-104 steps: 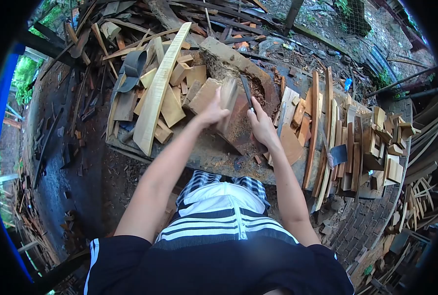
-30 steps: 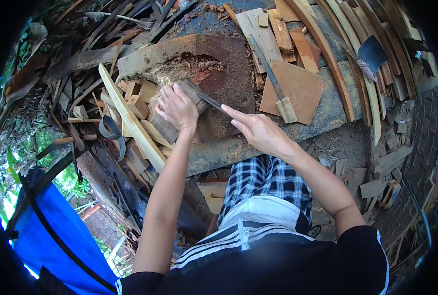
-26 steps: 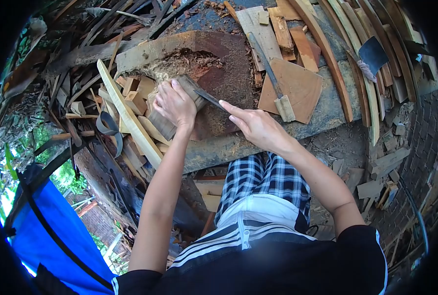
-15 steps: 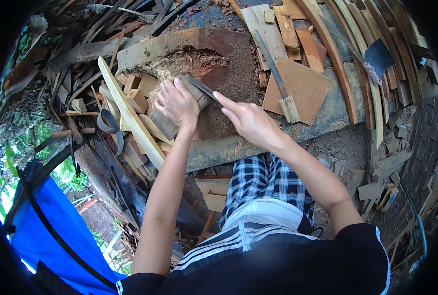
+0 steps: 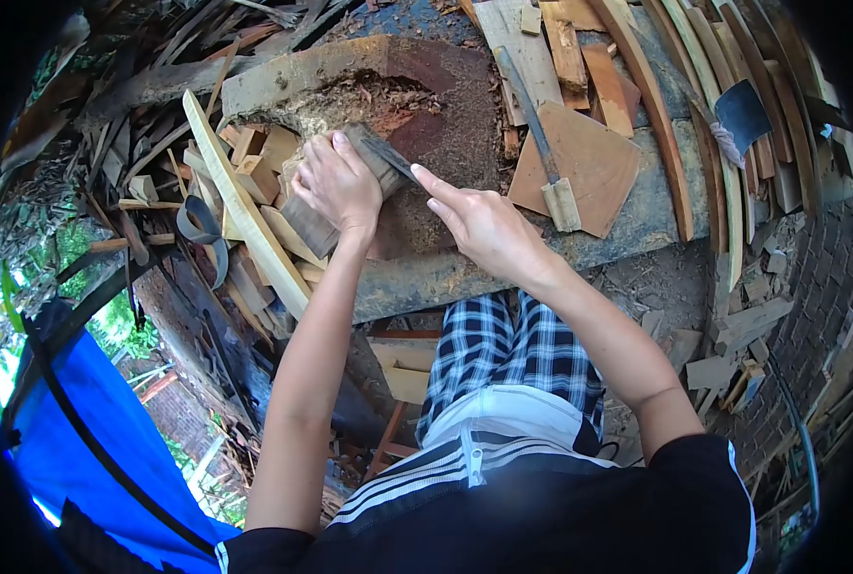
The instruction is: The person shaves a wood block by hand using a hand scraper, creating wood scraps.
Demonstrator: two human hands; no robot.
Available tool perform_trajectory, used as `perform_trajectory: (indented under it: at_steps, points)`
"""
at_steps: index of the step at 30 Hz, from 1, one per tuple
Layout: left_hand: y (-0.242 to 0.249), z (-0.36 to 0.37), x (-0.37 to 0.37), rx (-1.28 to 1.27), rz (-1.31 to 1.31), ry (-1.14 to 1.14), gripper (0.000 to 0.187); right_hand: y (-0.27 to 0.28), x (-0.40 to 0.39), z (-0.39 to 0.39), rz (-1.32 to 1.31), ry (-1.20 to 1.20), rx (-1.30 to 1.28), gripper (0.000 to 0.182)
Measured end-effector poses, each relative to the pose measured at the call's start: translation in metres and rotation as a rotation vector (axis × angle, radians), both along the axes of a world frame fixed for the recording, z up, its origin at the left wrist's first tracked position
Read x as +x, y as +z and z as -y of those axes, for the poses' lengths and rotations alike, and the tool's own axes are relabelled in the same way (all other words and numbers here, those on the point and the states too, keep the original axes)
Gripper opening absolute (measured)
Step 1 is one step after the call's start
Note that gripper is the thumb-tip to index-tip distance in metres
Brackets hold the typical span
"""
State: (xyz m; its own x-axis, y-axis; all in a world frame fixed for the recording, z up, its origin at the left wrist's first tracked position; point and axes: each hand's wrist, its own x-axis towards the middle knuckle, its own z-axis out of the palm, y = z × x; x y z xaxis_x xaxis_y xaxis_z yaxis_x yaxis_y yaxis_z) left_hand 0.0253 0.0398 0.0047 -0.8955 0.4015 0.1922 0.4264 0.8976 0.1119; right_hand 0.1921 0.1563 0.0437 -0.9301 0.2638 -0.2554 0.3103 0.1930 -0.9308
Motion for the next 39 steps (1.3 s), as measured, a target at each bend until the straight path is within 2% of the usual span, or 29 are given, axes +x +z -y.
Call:
perform_trajectory:
  at_steps: [6, 9, 13, 19, 21, 28, 32, 34, 39]
  points:
    - [-0.001, 0.002, 0.002, -0.03, 0.008, 0.009, 0.034, 0.005, 0.007, 0.004, 0.054, 0.013, 0.025, 0.041]
    - [0.0, 0.001, 0.0, -0.019, -0.003, -0.004, 0.033, -0.007, -0.02, -0.002, 0.124, 0.036, -0.046, 0.044]
    - [-0.001, 0.001, 0.001, -0.02, -0.009, -0.003, 0.032, -0.002, 0.004, 0.006, 0.122, 0.03, 0.002, 0.044]
    - [0.004, -0.002, 0.002, -0.016, 0.01, 0.016, 0.031, -0.011, -0.032, -0.001, -0.016, -0.016, 0.042, 0.043]
    - [0.004, -0.001, 0.003, -0.031, 0.042, 0.035, 0.031, -0.002, -0.014, 0.001, 0.114, 0.03, 0.021, 0.045]
    - [0.002, -0.001, 0.002, -0.001, 0.008, -0.003, 0.035, 0.004, -0.002, 0.002, 0.106, 0.054, 0.166, 0.047]
    - [0.002, 0.0, 0.001, -0.025, 0.018, 0.016, 0.032, 0.004, 0.003, 0.009, 0.137, 0.05, 0.163, 0.046]
    - [0.0, 0.001, 0.002, -0.04, 0.026, 0.014, 0.032, 0.0, -0.003, 0.008, 0.031, 0.009, 0.187, 0.043]
    - [0.001, -0.001, 0.0, -0.023, 0.011, 0.006, 0.033, 0.007, -0.002, 0.009, 0.074, 0.045, 0.266, 0.043]
